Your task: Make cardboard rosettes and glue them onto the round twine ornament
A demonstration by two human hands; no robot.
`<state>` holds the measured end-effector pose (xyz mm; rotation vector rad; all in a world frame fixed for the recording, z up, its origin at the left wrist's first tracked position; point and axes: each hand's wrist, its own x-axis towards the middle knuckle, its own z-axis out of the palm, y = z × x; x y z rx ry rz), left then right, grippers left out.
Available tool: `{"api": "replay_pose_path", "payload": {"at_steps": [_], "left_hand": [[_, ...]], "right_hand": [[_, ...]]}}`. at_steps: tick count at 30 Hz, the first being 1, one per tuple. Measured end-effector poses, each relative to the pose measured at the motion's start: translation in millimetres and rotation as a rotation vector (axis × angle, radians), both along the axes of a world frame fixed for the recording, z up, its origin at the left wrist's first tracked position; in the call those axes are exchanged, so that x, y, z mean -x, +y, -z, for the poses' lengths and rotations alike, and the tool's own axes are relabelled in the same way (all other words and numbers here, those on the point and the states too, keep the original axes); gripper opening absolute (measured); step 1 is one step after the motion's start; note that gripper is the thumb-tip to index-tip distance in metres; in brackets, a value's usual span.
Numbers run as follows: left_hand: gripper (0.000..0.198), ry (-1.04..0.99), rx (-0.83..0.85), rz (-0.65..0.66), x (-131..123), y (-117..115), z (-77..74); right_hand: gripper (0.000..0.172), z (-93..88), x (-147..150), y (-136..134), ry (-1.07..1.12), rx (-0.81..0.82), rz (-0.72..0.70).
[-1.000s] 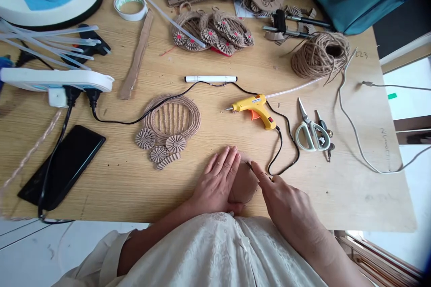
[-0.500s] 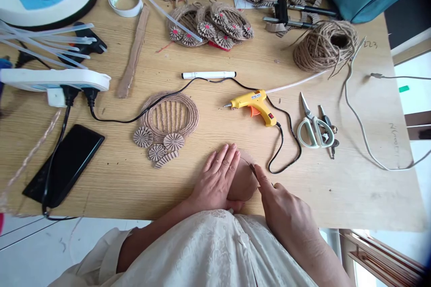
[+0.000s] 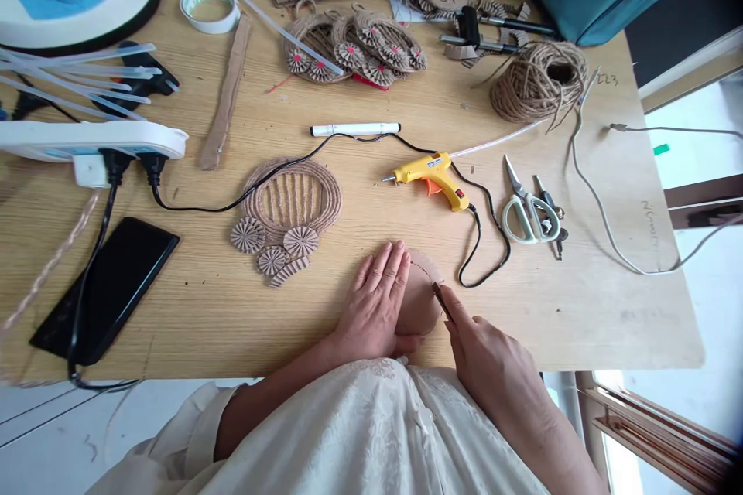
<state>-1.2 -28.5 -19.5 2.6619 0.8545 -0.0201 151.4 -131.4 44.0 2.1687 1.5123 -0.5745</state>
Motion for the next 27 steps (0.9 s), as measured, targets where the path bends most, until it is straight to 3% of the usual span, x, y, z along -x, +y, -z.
{"api": "replay_pose_path", "payload": {"at_steps": [7,14,18,27], "left_hand": [[0.108,0.061,-0.078,-0.221,0.6,-13.5,-11.9],[0.126,-0.069,-0.145,0.038,-4.9,-2.9,0.5],[0.123,-0.051,-0.07,0.014,-8.1,-1.5,6.4],[0.122,-0.007,-0.019,0.006,-11.0,0.1,0.5]], "right_hand": [[0.062,-12.5,-26.4,30.2,0.027,-0.048,-0.201],[0.059,-8.9,-33.4,39.3,-0.031,-0.087,-0.322],[0.063,-7.0,-28.4,38.1,-0.064,-0.029,-0.289],[0.069,-10.9,-18.2,33.2,-0.058,0.037,-0.206]]}}
